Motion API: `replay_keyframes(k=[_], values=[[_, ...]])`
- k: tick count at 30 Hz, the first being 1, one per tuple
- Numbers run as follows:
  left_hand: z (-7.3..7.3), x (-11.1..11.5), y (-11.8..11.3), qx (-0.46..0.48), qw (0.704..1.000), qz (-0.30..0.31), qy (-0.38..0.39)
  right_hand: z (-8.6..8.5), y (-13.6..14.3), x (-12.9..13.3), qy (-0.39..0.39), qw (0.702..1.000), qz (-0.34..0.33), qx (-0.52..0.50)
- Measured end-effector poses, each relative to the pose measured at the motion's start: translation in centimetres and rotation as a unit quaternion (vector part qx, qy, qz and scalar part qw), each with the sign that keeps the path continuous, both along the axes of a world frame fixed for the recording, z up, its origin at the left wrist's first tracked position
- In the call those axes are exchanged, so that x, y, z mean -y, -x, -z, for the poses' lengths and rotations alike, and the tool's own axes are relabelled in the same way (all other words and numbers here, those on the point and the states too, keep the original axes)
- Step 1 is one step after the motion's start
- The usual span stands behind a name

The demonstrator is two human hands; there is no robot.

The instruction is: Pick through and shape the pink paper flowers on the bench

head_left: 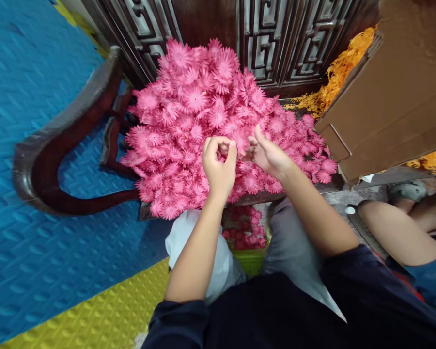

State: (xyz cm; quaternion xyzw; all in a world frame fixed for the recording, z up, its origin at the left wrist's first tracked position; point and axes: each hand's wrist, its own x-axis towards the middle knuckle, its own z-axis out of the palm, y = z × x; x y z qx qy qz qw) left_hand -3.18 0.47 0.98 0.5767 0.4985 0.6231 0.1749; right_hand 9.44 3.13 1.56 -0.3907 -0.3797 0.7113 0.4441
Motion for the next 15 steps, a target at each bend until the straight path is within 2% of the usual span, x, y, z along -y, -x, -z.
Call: replay_keyframes(k=[5,9,15], values=[[0.42,-0.14,0.27,-0.057,0.998,0.001,0.018,-0.24,-0.48,0.11,-0.009,1.000,0.015,-0.011],[0.37,0.05,0.46,-0.114,0.992,-0.046,0.025,-0.23,-0.76,0.19,-0.012,1.000,-0.001,-0.012],[0.21,0.30,0.26,-0.180,0.979,-0.090,0.035,0.32,-0.64,-0.01,-0.038,0.999,0.021,-0.022]])
